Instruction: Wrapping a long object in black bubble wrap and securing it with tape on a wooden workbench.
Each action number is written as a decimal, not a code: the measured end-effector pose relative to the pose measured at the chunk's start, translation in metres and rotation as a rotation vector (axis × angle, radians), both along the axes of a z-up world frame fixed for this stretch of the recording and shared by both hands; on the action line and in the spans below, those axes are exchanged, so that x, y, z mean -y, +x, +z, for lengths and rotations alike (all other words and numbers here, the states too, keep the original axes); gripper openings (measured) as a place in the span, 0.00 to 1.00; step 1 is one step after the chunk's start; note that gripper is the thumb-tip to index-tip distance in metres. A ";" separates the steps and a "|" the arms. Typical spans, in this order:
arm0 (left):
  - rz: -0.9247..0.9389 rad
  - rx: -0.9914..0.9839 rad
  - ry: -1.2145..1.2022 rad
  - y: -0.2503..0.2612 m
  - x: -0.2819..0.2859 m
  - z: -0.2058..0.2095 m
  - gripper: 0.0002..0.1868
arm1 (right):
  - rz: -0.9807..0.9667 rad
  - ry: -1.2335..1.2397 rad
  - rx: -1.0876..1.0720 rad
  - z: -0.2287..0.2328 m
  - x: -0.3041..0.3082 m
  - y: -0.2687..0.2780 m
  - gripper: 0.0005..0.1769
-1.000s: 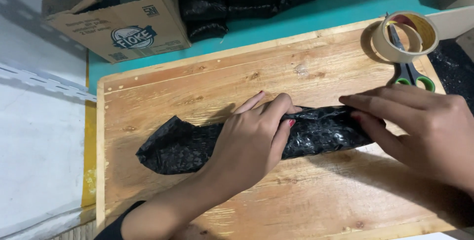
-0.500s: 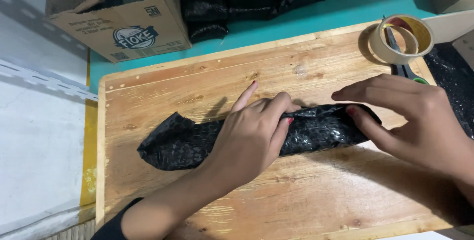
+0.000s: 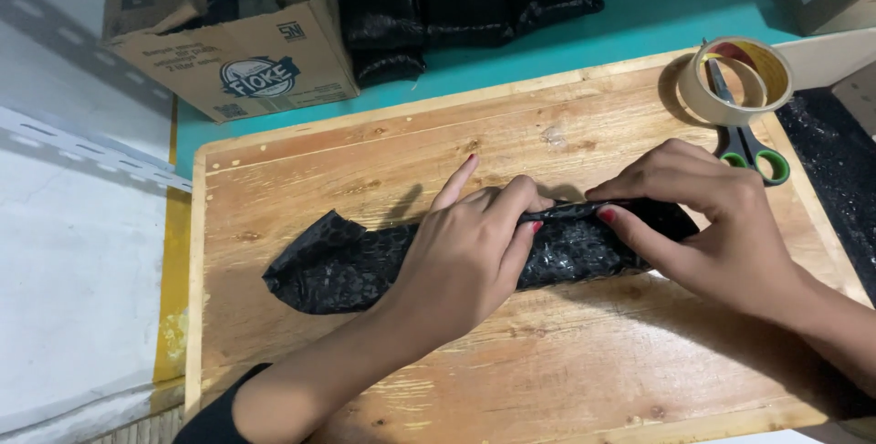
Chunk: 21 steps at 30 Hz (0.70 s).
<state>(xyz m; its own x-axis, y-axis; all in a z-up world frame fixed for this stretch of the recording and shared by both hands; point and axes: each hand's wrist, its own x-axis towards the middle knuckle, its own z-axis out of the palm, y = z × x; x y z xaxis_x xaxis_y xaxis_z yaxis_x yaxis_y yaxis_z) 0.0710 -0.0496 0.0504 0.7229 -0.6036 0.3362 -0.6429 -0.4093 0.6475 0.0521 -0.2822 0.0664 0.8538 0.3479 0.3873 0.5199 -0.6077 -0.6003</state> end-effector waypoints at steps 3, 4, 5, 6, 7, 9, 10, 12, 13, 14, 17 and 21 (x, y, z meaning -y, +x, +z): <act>0.023 0.006 0.025 0.003 0.001 -0.003 0.04 | -0.017 -0.049 0.041 0.003 0.000 -0.001 0.16; 0.032 0.014 0.024 0.003 0.001 -0.003 0.04 | -0.008 -0.049 0.049 0.000 -0.003 0.000 0.16; 0.030 0.028 0.034 0.004 0.001 -0.004 0.04 | -0.001 -0.099 0.042 -0.003 -0.005 0.001 0.19; 0.021 0.035 0.045 0.003 0.002 -0.005 0.04 | 0.000 -0.148 0.026 -0.007 -0.007 -0.001 0.21; 0.024 0.034 0.046 0.003 0.001 -0.005 0.04 | 0.003 -0.147 0.026 -0.009 -0.009 -0.001 0.21; 0.020 0.023 0.070 0.004 0.002 -0.004 0.03 | -0.021 -0.046 0.076 -0.012 -0.013 -0.002 0.14; 0.020 0.024 0.069 0.003 0.002 -0.004 0.03 | -0.021 -0.046 0.078 -0.012 -0.013 -0.003 0.14; 0.035 0.027 0.084 0.001 0.002 -0.003 0.03 | 0.005 0.025 0.097 -0.013 -0.014 -0.004 0.13; 0.037 0.027 0.083 0.001 0.002 -0.002 0.03 | 0.006 0.025 0.098 -0.013 -0.009 -0.004 0.13; 0.039 0.008 0.098 0.002 0.002 -0.002 0.03 | 0.003 0.068 0.069 -0.013 -0.005 -0.003 0.10; 0.038 -0.022 0.111 0.003 0.002 -0.001 0.02 | -0.014 0.049 0.064 -0.001 0.007 -0.005 0.09; 0.030 -0.035 0.126 0.004 0.002 0.000 0.02 | 0.022 -0.321 -0.001 0.005 0.023 -0.004 0.59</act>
